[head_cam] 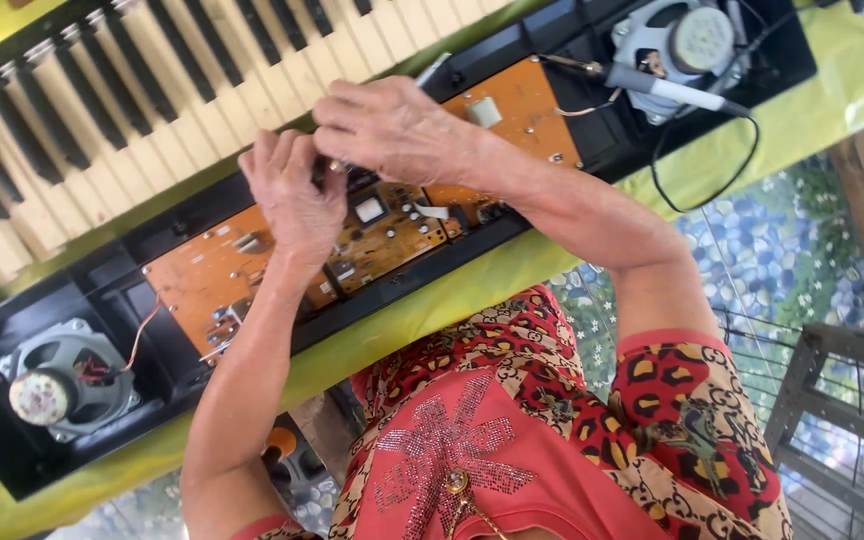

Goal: Repairing the internal electronic components of a keyboard using a screwdriver and manual manipulation

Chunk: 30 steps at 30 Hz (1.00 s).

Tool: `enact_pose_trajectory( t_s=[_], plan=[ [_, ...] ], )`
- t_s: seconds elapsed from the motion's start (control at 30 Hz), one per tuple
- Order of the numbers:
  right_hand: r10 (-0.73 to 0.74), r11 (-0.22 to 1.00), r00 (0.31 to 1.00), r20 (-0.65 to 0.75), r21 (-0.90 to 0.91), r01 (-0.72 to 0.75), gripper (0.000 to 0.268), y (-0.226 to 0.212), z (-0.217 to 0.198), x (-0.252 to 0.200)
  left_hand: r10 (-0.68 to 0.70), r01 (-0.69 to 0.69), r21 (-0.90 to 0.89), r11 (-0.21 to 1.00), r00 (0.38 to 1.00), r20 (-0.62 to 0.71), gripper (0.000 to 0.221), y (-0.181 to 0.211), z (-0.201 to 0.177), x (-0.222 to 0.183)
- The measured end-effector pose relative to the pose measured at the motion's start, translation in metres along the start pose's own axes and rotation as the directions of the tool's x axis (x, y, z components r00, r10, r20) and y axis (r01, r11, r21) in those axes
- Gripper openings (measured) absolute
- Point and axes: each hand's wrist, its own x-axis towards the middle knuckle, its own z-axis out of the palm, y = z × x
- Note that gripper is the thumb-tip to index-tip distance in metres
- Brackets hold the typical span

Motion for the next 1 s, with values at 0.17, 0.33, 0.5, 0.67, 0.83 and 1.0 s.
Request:
enact_pose_trajectory(
  t_s=[0.17,0.33,0.5,0.67,0.83,1.0],
  plan=[
    [-0.148,0.970,0.972,-0.185,-0.220,0.106,0.011,0.000,-0.003,0.003,0.010,-0.009,-0.033,0.999,1.000,0.022,0.015,0.008,-0.009,0.006],
    [-0.119,0.982,0.976,-0.183,-0.165,0.089,0.010,0.004,0.010,-0.002,0.026,-0.026,0.004,1.000,1.000,0.008,0.014,0.003,-0.004,0.005],
    [-0.089,0.989,0.990,-0.107,-0.126,0.075,0.011,0.006,-0.003,0.004,0.049,-0.047,0.043,0.998,0.998,-0.044,0.013,-0.001,0.000,0.004],
    [0.002,0.997,0.973,-0.232,0.069,0.015,0.011,0.008,-0.010,0.008,0.043,-0.038,0.084,0.996,0.997,-0.065,0.008,0.000,0.000,0.002],
    [-0.019,1.000,0.985,-0.169,-0.002,0.019,0.026,0.005,-0.014,0.010,0.025,-0.013,0.149,0.989,0.997,-0.075,0.010,0.000,-0.002,0.002],
    [-0.018,1.000,1.000,-0.011,-0.018,0.018,0.024,0.005,-0.002,0.003,0.005,-0.002,0.040,0.999,0.997,-0.074,0.018,0.006,-0.007,0.008]
  ],
)
